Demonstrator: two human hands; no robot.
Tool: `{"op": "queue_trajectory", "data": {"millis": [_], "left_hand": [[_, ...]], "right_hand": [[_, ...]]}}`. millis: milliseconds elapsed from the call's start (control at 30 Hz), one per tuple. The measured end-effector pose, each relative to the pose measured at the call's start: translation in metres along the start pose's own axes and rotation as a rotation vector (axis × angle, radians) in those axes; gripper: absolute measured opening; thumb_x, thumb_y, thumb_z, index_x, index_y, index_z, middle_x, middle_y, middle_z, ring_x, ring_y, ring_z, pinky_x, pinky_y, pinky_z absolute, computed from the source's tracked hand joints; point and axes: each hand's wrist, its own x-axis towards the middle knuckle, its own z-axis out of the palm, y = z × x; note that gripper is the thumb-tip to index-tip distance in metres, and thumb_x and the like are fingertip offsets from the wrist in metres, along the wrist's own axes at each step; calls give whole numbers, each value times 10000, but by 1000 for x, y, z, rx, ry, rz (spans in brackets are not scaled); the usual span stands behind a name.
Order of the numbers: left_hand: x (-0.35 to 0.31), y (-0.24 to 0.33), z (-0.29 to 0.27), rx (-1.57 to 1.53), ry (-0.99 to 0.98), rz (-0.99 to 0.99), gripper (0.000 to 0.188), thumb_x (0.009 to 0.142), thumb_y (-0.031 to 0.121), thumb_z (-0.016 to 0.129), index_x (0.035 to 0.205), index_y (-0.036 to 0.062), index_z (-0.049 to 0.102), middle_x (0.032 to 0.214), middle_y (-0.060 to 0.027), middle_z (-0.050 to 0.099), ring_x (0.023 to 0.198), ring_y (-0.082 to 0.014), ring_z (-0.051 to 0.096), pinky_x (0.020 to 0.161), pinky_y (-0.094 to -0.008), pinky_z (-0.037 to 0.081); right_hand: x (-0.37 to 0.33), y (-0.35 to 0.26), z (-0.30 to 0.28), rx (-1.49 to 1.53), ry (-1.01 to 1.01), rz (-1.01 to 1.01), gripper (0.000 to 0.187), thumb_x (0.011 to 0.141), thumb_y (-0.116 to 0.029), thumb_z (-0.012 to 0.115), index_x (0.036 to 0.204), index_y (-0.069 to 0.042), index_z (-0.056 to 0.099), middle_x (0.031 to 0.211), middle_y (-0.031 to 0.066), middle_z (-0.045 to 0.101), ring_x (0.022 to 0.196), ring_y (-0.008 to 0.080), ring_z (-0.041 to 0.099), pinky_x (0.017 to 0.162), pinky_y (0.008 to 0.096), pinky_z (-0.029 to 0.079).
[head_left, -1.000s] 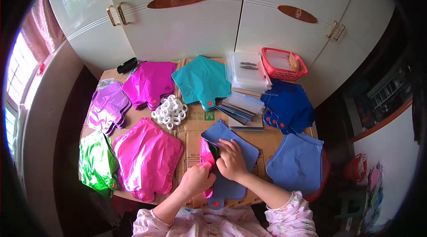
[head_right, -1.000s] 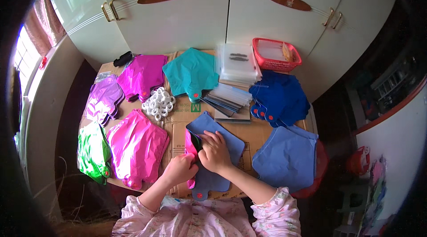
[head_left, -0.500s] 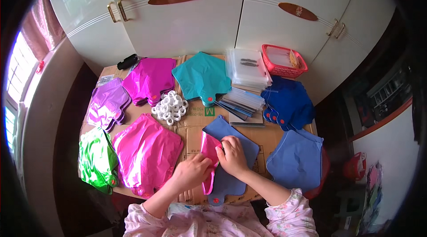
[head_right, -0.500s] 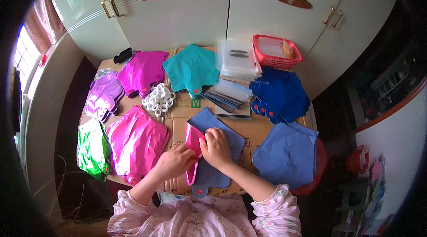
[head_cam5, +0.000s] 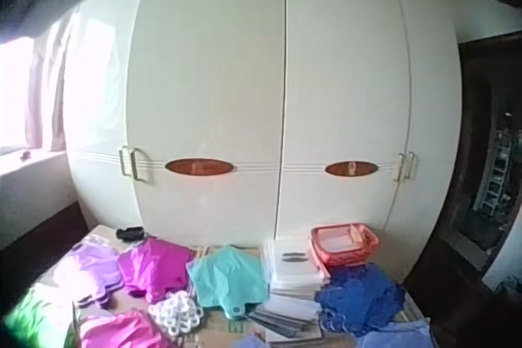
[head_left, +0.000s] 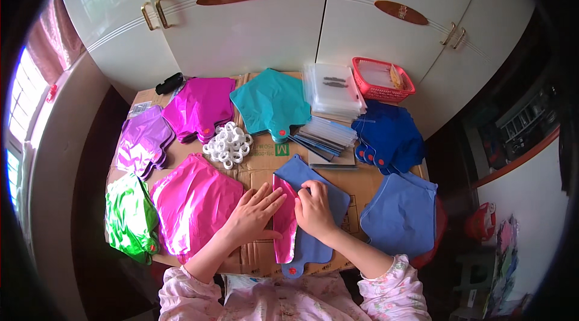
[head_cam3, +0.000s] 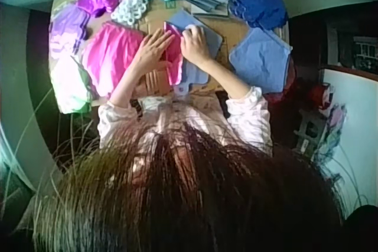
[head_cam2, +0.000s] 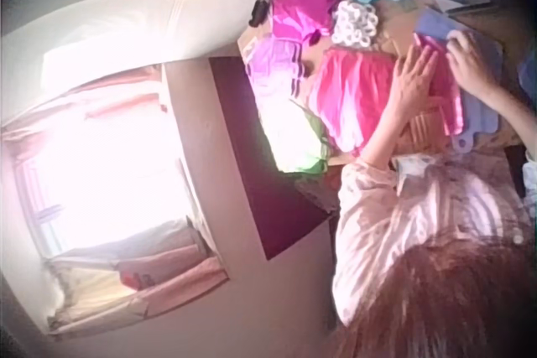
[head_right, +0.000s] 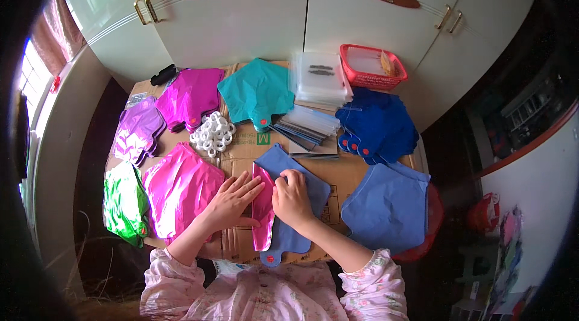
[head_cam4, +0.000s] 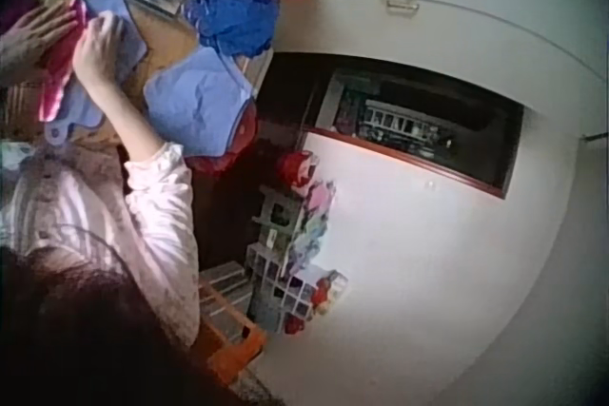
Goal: Folding colorful cloths and placing them into plastic sleeves with cardboard backing, then securing them.
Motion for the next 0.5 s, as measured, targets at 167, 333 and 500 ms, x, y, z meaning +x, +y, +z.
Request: {"op": "queue_trajectory", "data": {"millis": [167,333,500], "left_hand": [[0,-1,1,21,-39,2,919,707,590,641,1427,115,324,1474,-68,325,1385,-321,230,1095,-483,215],[2,-3,2,33,-96,0,932,714,626,617,1436,124,307,1496,-70,284,1404,-327,171,1116,-481,167],[0,-3,4,76,-99,-19,924,710,659,588,1440,167,305,1497,-33,292,1393,-321,215,1104,-507,200]], "right_hand": [[1,-2,-1,-13,12,-14,98,777,-43,567,824,21,512,1040,197,456,1029,369,446,914,457,366],[0,-2,-1,-31,12,-17,87,776,-44,561,807,21,513,1034,199,455,1033,369,447,919,462,362],[0,0,1,-54,-20,-17,125,772,-49,566,855,29,513,1072,206,456,1086,381,433,947,470,357]]}}
